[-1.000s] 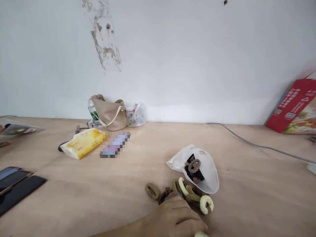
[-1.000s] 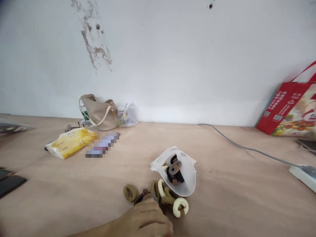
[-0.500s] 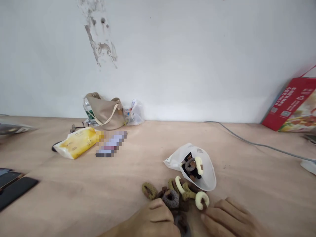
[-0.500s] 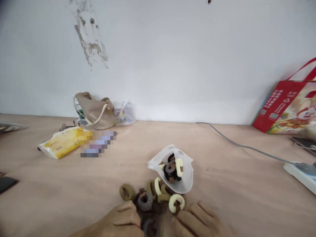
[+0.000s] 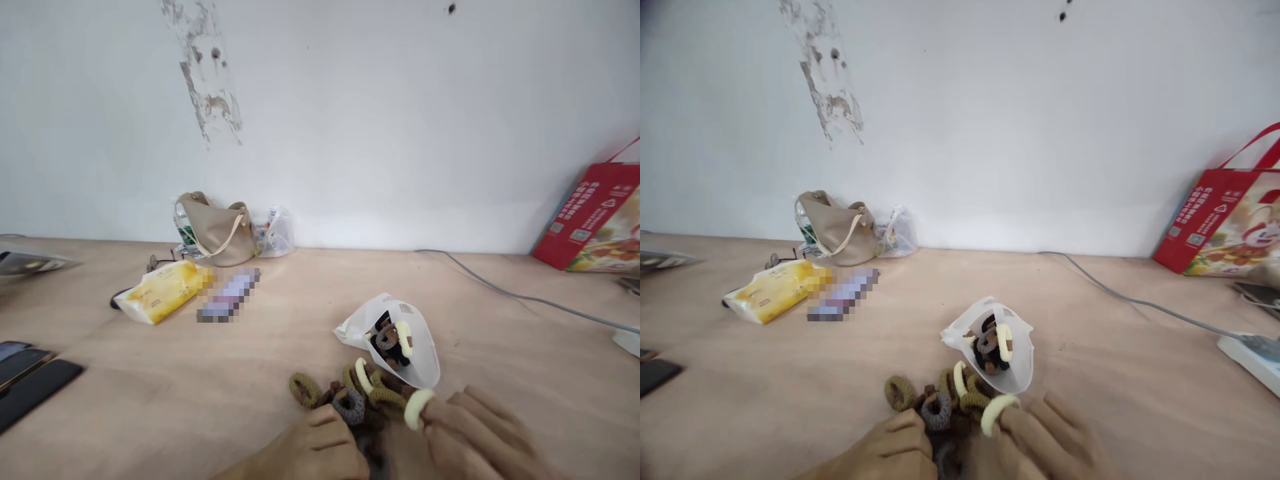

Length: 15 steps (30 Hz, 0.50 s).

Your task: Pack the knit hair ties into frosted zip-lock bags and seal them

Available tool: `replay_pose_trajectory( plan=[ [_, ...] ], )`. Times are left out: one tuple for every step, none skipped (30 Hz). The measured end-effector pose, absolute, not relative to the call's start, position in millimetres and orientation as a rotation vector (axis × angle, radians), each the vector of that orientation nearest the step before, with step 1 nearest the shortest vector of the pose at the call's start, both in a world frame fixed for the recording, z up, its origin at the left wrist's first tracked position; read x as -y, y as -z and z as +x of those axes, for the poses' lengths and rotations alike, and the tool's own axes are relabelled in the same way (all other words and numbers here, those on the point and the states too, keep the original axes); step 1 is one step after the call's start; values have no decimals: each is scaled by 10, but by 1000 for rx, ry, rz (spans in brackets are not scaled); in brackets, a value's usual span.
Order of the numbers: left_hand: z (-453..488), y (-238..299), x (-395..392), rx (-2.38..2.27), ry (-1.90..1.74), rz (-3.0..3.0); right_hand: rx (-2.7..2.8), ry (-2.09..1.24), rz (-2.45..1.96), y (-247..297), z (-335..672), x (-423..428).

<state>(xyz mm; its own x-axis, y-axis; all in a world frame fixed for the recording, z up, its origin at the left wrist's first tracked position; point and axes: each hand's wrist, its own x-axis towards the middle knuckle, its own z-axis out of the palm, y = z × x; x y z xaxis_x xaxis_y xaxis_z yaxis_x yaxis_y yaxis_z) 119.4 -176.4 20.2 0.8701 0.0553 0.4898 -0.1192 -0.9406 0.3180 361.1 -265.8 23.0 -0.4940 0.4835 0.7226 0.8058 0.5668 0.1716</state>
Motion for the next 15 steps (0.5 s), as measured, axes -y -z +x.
replay_pose_trajectory(
  plan=[
    [1198, -214, 1767, 37, -734, 2701, 2139, 695, -1065, -219, 3650, 2642],
    [1202, -220, 1769, 23, -745, 2701, 2104, 730, -1102, -209, 3683, 2625],
    [1206, -221, 1768, 7, -760, 2701, 2082, 758, -1129, -201, 3703, 2611],
    [1209, -216, 1767, -10, -770, 2704, 2078, 775, -1138, -196, 3706, 2603],
    [1212, -208, 1766, -25, -776, 2709, 2093, 780, -1118, -195, 3688, 2600],
    [1215, -197, 1765, -32, -777, 2716, 2126, 769, -1078, -194, 3652, 2601],
    [1218, -188, 1765, -29, -769, 2728, 2169, 746, -1051, -191, 3601, 2605],
    [1220, -181, 1765, -17, -753, 2743, 2202, 730, -1042, -183, 3541, 2608],
    [1223, -177, 1766, -6, -739, 2757, 2221, 722, -1051, -169, 3479, 2608],
    [1226, -176, 1765, 0, -733, 2768, 2225, 718, -1073, -147, 3422, 2603],
    [1231, -176, 1763, 0, -735, 2775, 2222, 712, -1095, -120, 3373, 2594],
    [1236, -176, 1758, -1, -739, 2777, 2212, 701, -1109, -89, 3335, 2581],
    [1242, -174, 1751, -13, -737, 2773, 2206, 682, -1121, -60, 3310, 2567],
    [1248, -169, 1745, -28, -741, 2764, 2210, 658, -1123, -33, 3294, 2553],
    [1253, -161, 1744, -30, -744, 2762, 2213, 644, -1124, -12, 3287, 2541]
  ],
)
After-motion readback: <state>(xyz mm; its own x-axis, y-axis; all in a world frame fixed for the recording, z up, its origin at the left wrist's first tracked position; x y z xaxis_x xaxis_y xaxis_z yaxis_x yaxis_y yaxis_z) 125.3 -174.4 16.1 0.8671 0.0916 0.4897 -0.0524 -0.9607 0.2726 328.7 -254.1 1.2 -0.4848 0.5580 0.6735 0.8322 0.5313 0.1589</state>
